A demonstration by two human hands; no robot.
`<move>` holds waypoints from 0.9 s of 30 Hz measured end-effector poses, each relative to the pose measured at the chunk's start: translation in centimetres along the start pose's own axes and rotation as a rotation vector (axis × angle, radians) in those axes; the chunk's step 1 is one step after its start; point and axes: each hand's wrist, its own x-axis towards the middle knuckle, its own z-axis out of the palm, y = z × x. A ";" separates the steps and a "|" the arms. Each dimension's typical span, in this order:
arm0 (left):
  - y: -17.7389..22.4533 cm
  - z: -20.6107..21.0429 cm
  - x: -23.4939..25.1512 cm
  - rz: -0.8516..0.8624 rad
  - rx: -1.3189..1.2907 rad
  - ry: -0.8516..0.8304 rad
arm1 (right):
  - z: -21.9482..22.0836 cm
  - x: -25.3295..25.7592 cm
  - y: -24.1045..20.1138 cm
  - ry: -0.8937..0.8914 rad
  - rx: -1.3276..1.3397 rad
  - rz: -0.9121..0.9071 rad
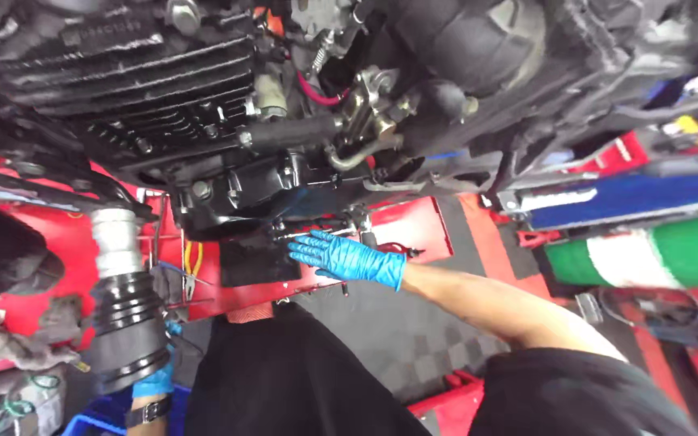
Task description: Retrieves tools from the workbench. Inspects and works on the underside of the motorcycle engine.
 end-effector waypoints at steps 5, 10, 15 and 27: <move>-10.9 1.0 2.1 0.010 -0.291 0.037 | 1.0 -0.3 1.0 0.034 -0.013 -0.066; -13.6 5.2 -2.5 -0.027 -0.347 0.082 | 1.4 0.0 1.1 0.039 -0.020 -0.096; -13.7 7.5 -4.6 -0.045 -0.342 0.094 | 1.6 -0.2 0.9 0.053 -0.026 -0.113; -13.5 7.5 -5.4 -0.037 -0.294 0.065 | 0.3 2.4 1.8 0.303 -0.154 -0.243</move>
